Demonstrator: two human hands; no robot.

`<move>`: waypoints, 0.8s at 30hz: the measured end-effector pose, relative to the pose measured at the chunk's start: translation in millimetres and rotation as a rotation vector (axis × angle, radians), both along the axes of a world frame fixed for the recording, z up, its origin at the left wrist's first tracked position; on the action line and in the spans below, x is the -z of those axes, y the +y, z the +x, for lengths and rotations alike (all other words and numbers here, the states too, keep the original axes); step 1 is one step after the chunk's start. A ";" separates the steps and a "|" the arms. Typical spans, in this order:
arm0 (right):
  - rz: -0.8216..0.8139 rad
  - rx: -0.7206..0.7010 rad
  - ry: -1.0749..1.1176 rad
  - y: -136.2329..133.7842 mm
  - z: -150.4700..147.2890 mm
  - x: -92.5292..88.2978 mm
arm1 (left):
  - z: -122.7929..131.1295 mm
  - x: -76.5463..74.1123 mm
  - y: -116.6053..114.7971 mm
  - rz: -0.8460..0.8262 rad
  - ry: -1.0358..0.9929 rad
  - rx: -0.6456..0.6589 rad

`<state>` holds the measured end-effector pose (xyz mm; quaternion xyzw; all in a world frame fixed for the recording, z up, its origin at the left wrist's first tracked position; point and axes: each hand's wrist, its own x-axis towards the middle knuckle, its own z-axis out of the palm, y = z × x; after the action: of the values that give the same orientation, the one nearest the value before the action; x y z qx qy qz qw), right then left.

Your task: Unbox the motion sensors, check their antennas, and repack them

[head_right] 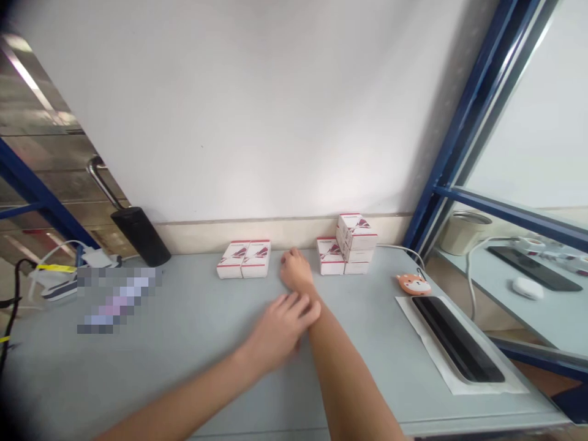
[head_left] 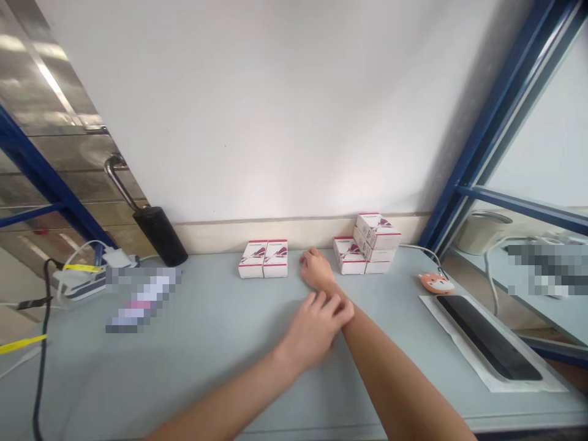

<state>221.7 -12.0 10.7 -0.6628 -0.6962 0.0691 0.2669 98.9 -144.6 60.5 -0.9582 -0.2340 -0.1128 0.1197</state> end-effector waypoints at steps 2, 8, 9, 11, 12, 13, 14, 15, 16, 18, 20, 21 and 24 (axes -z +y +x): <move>0.002 0.003 0.000 -0.9 -0.3 -0.4 | 2.1 -2.6 2.7 -0.045 -0.005 -0.043; -0.005 0.011 -0.005 -1.5 0.1 -1.6 | 13.1 14.4 -38.4 0.035 -0.183 0.337; -0.007 0.012 -0.006 -1.3 0.3 -1.4 | 13.7 17.2 -43.0 0.057 -0.202 0.338; -0.011 0.011 -0.005 -1.1 0.3 -1.0 | 12.3 17.9 -42.3 0.075 -0.188 0.260; -0.011 0.010 -0.004 -1.0 0.2 -0.9 | 10.4 15.7 -37.1 0.077 -0.160 0.202; -0.011 0.009 -0.003 -1.0 -0.1 -1.1 | 8.0 12.0 -29.3 0.076 -0.120 0.150; -0.009 0.008 -0.003 -0.9 -0.4 -1.4 | 5.2 7.3 -20.4 0.072 -0.080 0.100; -0.007 0.008 -0.001 -0.9 -0.8 -1.8 | 2.5 2.5 -11.6 0.065 -0.042 0.057; -0.005 0.008 0.000 -0.8 -1.2 -2.3 | 0.2 -1.6 -4.5 0.050 -0.019 0.019; -0.004 0.009 0.005 -0.4 -1.7 -3.1 | -2.2 -4.6 0.5 0.017 -0.042 -0.003; -0.006 0.012 0.009 0.1 -2.0 -3.1 | -0.4 2.1 -8.7 0.016 -0.142 0.098; -0.007 0.013 0.011 0.4 -2.0 -2.7 | 2.1 8.6 -16.9 0.049 -0.197 0.219; -0.005 0.016 0.015 0.7 -2.0 -0.7 | 11.8 28.0 -37.7 0.166 -0.285 0.462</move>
<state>219.6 -11.3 11.4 -0.6685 -0.6887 0.0736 0.2710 110.8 -182.3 32.5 -0.9475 -0.0137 -0.2897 0.1348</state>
